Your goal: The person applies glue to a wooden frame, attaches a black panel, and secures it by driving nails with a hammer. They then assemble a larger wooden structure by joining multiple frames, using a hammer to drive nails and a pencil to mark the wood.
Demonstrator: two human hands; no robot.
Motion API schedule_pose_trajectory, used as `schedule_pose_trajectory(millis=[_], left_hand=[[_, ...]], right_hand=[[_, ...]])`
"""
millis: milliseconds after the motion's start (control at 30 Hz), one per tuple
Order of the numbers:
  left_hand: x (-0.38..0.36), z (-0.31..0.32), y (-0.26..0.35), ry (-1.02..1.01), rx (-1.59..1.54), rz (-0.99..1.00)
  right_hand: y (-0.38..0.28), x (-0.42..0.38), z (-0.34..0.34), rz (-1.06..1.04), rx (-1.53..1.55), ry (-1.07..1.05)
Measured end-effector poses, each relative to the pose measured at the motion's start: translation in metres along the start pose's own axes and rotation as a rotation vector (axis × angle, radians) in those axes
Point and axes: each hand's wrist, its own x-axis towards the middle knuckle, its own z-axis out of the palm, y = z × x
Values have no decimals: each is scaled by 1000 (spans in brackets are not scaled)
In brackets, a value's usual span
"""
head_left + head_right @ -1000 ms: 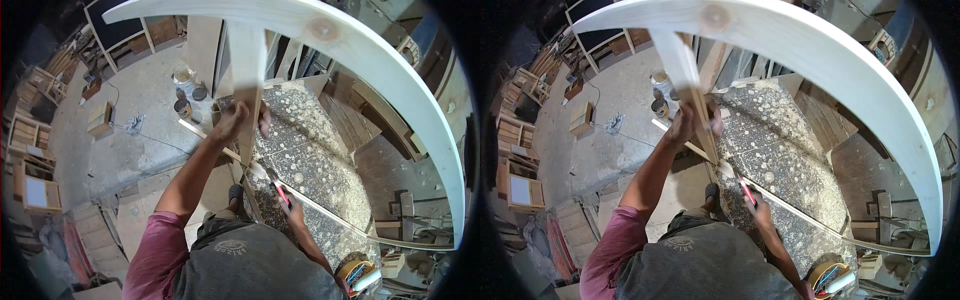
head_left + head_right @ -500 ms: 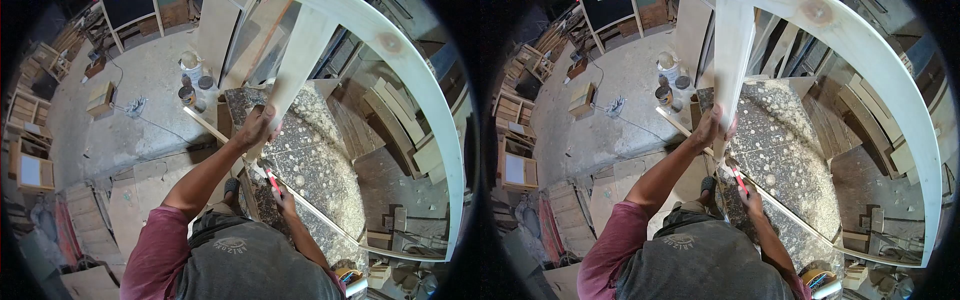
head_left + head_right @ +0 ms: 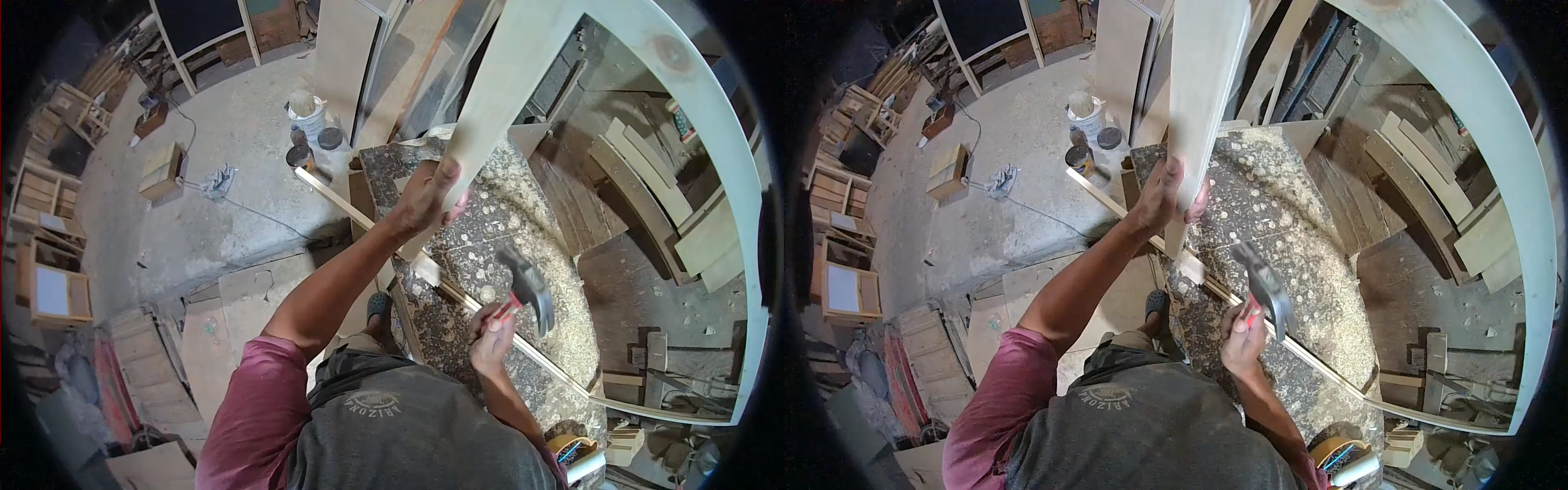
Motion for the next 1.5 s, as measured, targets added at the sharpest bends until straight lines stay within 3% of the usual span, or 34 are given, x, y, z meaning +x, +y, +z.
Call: schedule_pose_trajectory(millis=[67, 100, 133, 233, 300, 433, 500, 600, 633, 733, 767, 800, 1000, 1033, 1133, 1233, 1333, 1400, 1467, 1500], left_hand=[[1, -5, -10, -5, -23, -12], [0, -8, -15, -14, -23, -14], [-2, -11, -21, -20, -2, -17], [5, -10, -24, 4, 39, 6], [-2, -10, -31, 10, 51, -48], [-4, -8, -26, 4, 12, -27], [-4, -6, -23, 25, 19, -16], [-4, -8, -24, 29, 46, -38], [-3, -9, -27, 30, 47, -40], [-3, -11, -30, 3, -24, -64], [-3, -9, -23, 5, 7, -67], [-3, -7, -20, 7, 38, -66], [0, -8, -23, 12, 25, -61], [-1, -9, -24, 14, 25, -64], [2, -11, -28, 1, 47, -56], [4, -14, -31, -48, 19, -29], [-1, -11, -28, -19, 21, -46], [-3, -14, -35, -18, -46, -28], [-7, -27, -48, 33, -172, -163], [-10, -29, -55, 88, -221, -213]], right_hand=[[67, -17, 0, -128, -303, 11], [46, -15, 3, 213, -658, -209], [76, -5, 6, 583, -958, -569], [103, -1, 2, 466, -960, -483], [92, -13, -4, 544, -939, -567], [91, -10, 1, 424, -941, -484], [88, -5, 4, 308, -721, -341], [20, 11, 5, 407, -624, -294], [20, 8, 5, 279, -589, -229], [71, -20, 3, 255, -574, -92], [78, -19, 3, 317, -653, -243], [90, -17, 1, 458, -957, -531], [118, -14, -3, 429, -906, -470], [124, -16, -2, 318, -740, -376], [114, 0, 7, 462, -671, -304], [94, 34, 22, 582, -698, -362], [99, 49, 35, 424, -783, -384], [96, 55, 38, 475, -791, -408], [103, 54, 37, 517, -776, -498], [123, 49, 34, 422, -757, -478]])
